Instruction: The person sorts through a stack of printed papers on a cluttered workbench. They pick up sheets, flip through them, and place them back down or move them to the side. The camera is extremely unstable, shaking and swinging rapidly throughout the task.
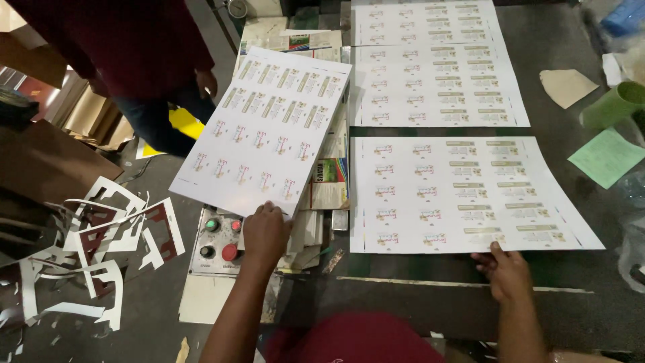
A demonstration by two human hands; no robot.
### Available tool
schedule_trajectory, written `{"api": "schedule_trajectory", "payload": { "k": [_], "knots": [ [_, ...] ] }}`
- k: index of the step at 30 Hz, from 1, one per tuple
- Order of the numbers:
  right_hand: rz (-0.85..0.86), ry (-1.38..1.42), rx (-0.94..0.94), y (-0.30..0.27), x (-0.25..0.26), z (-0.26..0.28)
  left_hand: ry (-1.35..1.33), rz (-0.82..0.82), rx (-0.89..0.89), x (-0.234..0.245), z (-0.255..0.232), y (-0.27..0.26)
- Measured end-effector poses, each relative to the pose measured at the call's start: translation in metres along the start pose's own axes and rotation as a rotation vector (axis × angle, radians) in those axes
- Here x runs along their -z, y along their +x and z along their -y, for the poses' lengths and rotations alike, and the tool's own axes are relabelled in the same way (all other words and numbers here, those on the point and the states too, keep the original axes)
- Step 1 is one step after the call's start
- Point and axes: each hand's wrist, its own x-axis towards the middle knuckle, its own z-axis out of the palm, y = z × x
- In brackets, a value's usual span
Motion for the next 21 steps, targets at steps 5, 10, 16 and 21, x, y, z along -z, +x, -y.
{"api": "schedule_trajectory", "payload": {
  "k": [5, 10, 16, 21],
  "knots": [
    [0.014, -0.026, -0.009, 0.022, -0.031, 0.019, -0.102, 0.000, -0.008, 0.005, 0.004, 0.005],
    [0.105, 0.055, 0.036, 0.054, -0.048, 0.030, 0.034, 0.004, -0.041, 0.010, 0.002, 0.008],
    [0.158, 0.156, -0.079, 0.095, -0.057, 0.022, 0.076, -0.077, -0.034, -0.008, 0.018, 0.008],
    [0.132, 0.055, -0.122, 0.072, -0.059, 0.020, 0.019, -0.289, -0.087, 0.016, 0.013, -0.002]
  ]
}}
